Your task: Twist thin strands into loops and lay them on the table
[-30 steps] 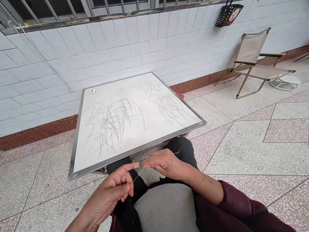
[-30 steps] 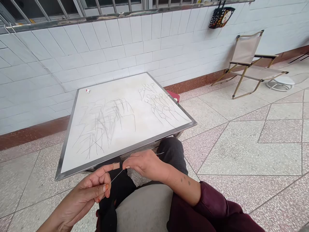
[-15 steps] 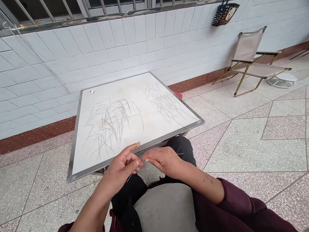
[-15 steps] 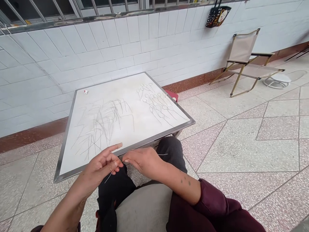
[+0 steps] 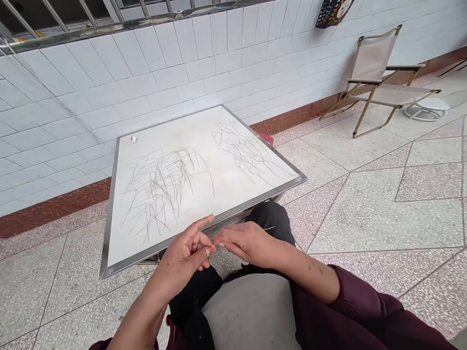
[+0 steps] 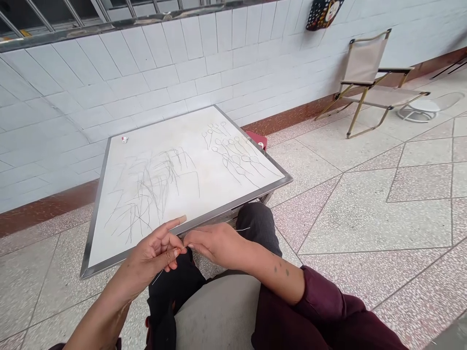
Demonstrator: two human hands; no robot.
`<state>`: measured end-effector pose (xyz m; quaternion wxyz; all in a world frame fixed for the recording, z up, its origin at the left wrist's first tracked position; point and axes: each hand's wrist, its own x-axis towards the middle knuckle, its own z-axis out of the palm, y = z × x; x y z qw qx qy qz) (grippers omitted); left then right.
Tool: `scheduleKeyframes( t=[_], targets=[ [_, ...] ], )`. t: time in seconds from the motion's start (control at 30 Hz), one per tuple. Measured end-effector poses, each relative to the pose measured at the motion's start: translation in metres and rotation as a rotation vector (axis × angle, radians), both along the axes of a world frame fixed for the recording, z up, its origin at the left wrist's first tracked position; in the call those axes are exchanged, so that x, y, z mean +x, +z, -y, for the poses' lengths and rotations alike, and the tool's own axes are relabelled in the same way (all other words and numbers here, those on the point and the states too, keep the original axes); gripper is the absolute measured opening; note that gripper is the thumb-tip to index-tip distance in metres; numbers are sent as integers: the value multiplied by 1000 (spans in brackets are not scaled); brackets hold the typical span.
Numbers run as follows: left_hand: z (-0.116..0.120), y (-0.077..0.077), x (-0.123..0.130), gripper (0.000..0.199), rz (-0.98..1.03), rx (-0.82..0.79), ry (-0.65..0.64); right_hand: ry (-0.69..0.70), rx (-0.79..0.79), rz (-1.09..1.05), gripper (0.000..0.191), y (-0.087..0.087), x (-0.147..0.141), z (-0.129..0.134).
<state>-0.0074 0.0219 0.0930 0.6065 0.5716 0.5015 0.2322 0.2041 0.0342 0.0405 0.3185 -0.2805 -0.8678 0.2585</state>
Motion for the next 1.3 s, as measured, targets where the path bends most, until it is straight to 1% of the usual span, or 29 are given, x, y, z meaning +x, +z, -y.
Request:
scheduleKeyframes(
  t=[0.1,0.2,0.37,0.53,0.63,0.73,0.9,1.07,1.13,1.23,1.3],
  targets=[
    [1,-1,1,57,-30,-4,-44,32,25,-5,23,1,3,-1],
    [1,-3,0,57,-47,5,-56,30,-7,9,20,0,3,-1],
    [2,-5,1,56,-49,34,-19,-16,-85,37,14,-4,0,0],
    [2,-9,4,55,6,35,40,-48,-68,0,15,-9,-4,0],
    [2,-9,7,58,6,40,76,-108,-53,-66,14,-15,-8,0],
    [2,-8,8,60,-23,65,125,-175,-83,-115,12,-20,-12,1],
    [1,-10,12,56,-69,113,109,-268,-165,-117,8,-22,-18,5],
    [-1,-13,21,50,-115,191,147,-448,-241,-164,7,-25,-28,9],
    [-2,-12,22,51,-117,183,153,-443,-286,-195,7,-24,-29,9],
    [-5,-5,19,57,-93,132,139,-336,-343,-218,12,-21,-25,8],
    [-6,-2,16,59,-89,120,140,-285,-349,-206,17,-20,-21,8]
  ],
)
